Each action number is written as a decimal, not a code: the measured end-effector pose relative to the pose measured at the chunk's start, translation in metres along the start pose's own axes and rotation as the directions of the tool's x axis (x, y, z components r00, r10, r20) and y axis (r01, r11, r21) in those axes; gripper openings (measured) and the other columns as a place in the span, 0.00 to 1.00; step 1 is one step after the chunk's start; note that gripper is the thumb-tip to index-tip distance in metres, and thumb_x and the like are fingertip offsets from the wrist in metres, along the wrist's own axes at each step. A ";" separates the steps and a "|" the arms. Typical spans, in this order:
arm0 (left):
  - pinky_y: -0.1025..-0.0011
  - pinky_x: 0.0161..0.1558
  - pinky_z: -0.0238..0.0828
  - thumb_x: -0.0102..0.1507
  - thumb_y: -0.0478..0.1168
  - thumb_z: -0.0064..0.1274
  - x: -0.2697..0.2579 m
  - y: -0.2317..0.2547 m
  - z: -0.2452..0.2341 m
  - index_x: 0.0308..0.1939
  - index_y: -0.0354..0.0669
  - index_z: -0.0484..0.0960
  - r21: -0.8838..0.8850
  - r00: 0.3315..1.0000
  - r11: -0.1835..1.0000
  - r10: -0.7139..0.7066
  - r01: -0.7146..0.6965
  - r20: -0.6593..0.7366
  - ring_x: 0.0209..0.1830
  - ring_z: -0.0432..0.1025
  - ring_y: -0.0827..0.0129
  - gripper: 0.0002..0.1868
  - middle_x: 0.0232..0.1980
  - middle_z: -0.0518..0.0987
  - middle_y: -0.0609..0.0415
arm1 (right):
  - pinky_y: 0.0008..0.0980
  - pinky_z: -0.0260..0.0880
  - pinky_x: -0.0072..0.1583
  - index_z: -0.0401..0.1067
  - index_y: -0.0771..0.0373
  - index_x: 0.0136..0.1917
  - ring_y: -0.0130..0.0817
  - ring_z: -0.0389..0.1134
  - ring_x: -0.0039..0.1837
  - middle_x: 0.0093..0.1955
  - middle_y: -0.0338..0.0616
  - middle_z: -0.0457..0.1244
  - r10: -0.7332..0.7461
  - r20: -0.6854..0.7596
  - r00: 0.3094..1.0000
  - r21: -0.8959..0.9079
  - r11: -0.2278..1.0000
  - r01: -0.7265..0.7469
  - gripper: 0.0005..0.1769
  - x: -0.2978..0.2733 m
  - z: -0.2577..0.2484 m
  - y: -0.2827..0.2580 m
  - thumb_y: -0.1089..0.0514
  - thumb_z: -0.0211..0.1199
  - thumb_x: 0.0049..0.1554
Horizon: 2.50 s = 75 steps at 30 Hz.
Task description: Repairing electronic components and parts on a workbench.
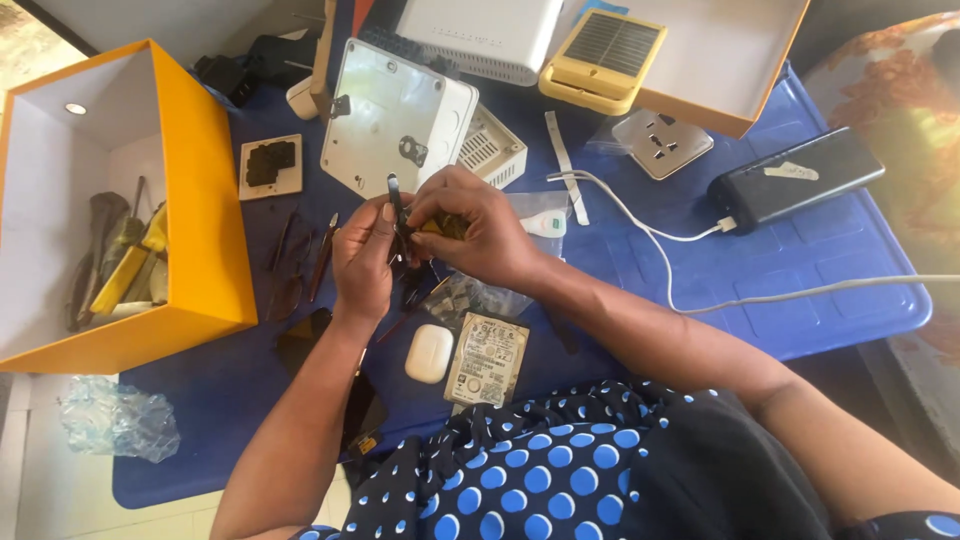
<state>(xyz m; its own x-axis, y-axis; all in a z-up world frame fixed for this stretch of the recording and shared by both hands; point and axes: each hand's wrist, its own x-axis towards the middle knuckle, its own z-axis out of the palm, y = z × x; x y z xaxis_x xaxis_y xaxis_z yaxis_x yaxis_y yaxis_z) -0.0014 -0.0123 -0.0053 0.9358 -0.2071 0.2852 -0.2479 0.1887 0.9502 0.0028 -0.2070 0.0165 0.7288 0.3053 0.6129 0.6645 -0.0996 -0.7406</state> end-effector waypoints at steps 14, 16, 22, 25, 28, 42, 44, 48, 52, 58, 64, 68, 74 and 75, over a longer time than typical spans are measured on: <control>0.80 0.29 0.65 0.77 0.44 0.43 0.000 -0.010 -0.002 0.55 0.37 0.82 -0.069 0.998 0.998 0.004 -0.009 -0.065 0.26 0.67 0.82 0.16 0.32 0.77 0.61 | 0.33 0.73 0.56 0.77 0.65 0.49 0.36 0.71 0.56 0.52 0.44 0.66 0.008 0.024 1.000 -0.056 0.998 -0.006 0.12 -0.001 0.005 -0.014 0.68 0.74 0.52; 0.80 0.29 0.64 0.77 0.44 0.43 0.000 -0.008 -0.004 0.55 0.37 0.82 -0.058 0.998 0.998 0.014 -0.018 -0.064 0.25 0.66 0.83 0.16 0.31 0.77 0.61 | 0.34 0.73 0.56 0.77 0.64 0.48 0.36 0.71 0.56 0.51 0.44 0.66 0.016 0.027 1.000 -0.094 0.996 -0.013 0.12 -0.001 0.007 -0.015 0.68 0.75 0.50; 0.79 0.29 0.66 0.77 0.43 0.41 0.007 0.012 -0.003 0.56 0.36 0.81 -0.071 0.998 0.997 0.023 -0.028 -0.065 0.26 0.71 0.80 0.16 0.32 0.79 0.59 | 0.31 0.74 0.58 0.78 0.63 0.49 0.33 0.70 0.58 0.55 0.42 0.66 0.016 -0.026 1.000 -0.072 0.997 -0.017 0.11 0.016 0.006 -0.023 0.68 0.74 0.53; 0.78 0.29 0.68 0.76 0.43 0.40 0.010 0.019 -0.003 0.54 0.37 0.79 -0.136 0.996 0.991 -0.023 0.012 -0.083 0.28 0.74 0.77 0.15 0.35 0.81 0.58 | 0.34 0.71 0.64 0.77 0.63 0.49 0.36 0.68 0.64 0.57 0.41 0.67 -0.123 -0.052 0.991 -0.160 0.981 0.113 0.12 0.025 0.009 -0.023 0.68 0.75 0.53; 0.79 0.28 0.68 0.76 0.43 0.40 0.013 0.018 -0.009 0.54 0.38 0.79 -0.139 0.997 0.990 -0.007 -0.003 -0.072 0.27 0.74 0.77 0.15 0.35 0.80 0.58 | 0.31 0.73 0.60 0.76 0.63 0.51 0.32 0.67 0.61 0.57 0.42 0.65 -0.036 -0.083 0.996 -0.041 0.999 0.033 0.11 0.032 0.016 -0.020 0.68 0.74 0.56; 0.83 0.30 0.62 0.78 0.43 0.41 -0.008 -0.006 -0.021 0.55 0.37 0.80 -0.167 0.998 0.986 -0.011 -0.001 -0.070 0.27 0.66 0.84 0.15 0.34 0.76 0.61 | 0.31 0.75 0.55 0.79 0.66 0.49 0.35 0.72 0.55 0.56 0.47 0.67 -0.049 0.017 0.999 -0.137 0.989 0.051 0.09 0.016 0.033 -0.021 0.70 0.73 0.55; 0.83 0.30 0.61 0.79 0.44 0.41 -0.008 -0.007 -0.024 0.55 0.37 0.80 -0.149 0.997 0.989 0.000 -0.012 -0.080 0.28 0.65 0.85 0.16 0.34 0.76 0.61 | 0.33 0.75 0.60 0.78 0.66 0.50 0.36 0.72 0.58 0.56 0.46 0.67 -0.109 0.042 0.993 -0.139 0.984 0.114 0.09 0.017 0.033 -0.021 0.70 0.73 0.55; 0.83 0.30 0.61 0.79 0.45 0.41 -0.007 -0.003 -0.024 0.56 0.37 0.80 -0.113 0.997 0.992 0.044 -0.051 -0.058 0.28 0.67 0.84 0.16 0.34 0.78 0.60 | 0.28 0.76 0.55 0.78 0.64 0.47 0.33 0.72 0.58 0.54 0.45 0.68 -0.133 0.090 0.987 -0.104 0.984 0.142 0.08 0.014 0.027 -0.013 0.70 0.72 0.54; 0.82 0.30 0.64 0.78 0.46 0.41 -0.010 -0.003 -0.020 0.58 0.38 0.79 -0.101 0.997 0.992 0.074 -0.075 -0.016 0.28 0.70 0.82 0.17 0.36 0.79 0.59 | 0.24 0.76 0.55 0.76 0.62 0.49 0.27 0.71 0.55 0.56 0.42 0.68 -0.114 0.033 0.993 -0.098 0.988 0.117 0.08 0.013 0.023 -0.016 0.70 0.72 0.59; 0.82 0.31 0.67 0.78 0.45 0.42 -0.014 0.004 -0.011 0.70 0.40 0.74 0.012 0.998 0.998 0.054 -0.055 0.033 0.28 0.68 0.84 0.20 0.36 0.80 0.60 | 0.22 0.74 0.55 0.74 0.63 0.54 0.25 0.69 0.56 0.60 0.42 0.64 -0.086 -0.113 0.990 -0.102 0.992 0.074 0.10 0.013 0.020 -0.015 0.70 0.73 0.63; 0.82 0.34 0.70 0.79 0.44 0.43 -0.016 0.008 -0.011 0.75 0.44 0.72 0.063 0.996 0.995 0.072 -0.076 0.057 0.32 0.70 0.84 0.21 0.38 0.80 0.59 | 0.23 0.72 0.58 0.75 0.65 0.54 0.26 0.68 0.58 0.60 0.43 0.64 -0.116 -0.114 0.987 -0.124 0.987 0.102 0.11 0.013 0.018 -0.012 0.73 0.74 0.62; 0.82 0.34 0.71 0.79 0.44 0.43 -0.017 0.004 -0.012 0.74 0.44 0.72 0.087 0.996 0.993 0.077 -0.082 0.051 0.32 0.70 0.84 0.21 0.38 0.81 0.59 | 0.22 0.73 0.59 0.74 0.67 0.55 0.24 0.68 0.58 0.61 0.43 0.63 -0.020 -0.139 0.990 0.004 1.000 0.020 0.10 0.013 0.019 -0.009 0.74 0.71 0.63; 0.81 0.34 0.73 0.79 0.43 0.42 -0.018 0.003 -0.013 0.75 0.45 0.71 0.101 0.994 0.989 0.099 -0.104 0.048 0.33 0.71 0.84 0.20 0.39 0.82 0.57 | 0.22 0.77 0.61 0.71 0.66 0.55 0.22 0.70 0.57 0.61 0.40 0.63 0.153 -0.122 0.981 0.354 0.930 -0.101 0.08 0.015 0.020 -0.008 0.74 0.65 0.65; 0.81 0.35 0.73 0.79 0.43 0.42 -0.018 0.004 -0.013 0.75 0.45 0.71 0.111 0.993 0.987 0.107 -0.112 0.049 0.33 0.72 0.84 0.20 0.40 0.82 0.57 | 0.23 0.77 0.62 0.71 0.66 0.55 0.22 0.70 0.58 0.61 0.40 0.63 0.173 -0.108 0.979 0.405 0.907 -0.115 0.08 0.016 0.019 -0.008 0.74 0.64 0.66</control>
<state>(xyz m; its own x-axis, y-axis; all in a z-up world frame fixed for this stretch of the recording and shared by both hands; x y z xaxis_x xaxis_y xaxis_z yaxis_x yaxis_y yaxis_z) -0.0159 0.0050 -0.0079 0.8904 -0.2322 0.3914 -0.3777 0.1029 0.9202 0.0059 -0.1830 0.0263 0.8461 0.1792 0.5020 0.4520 0.2578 -0.8539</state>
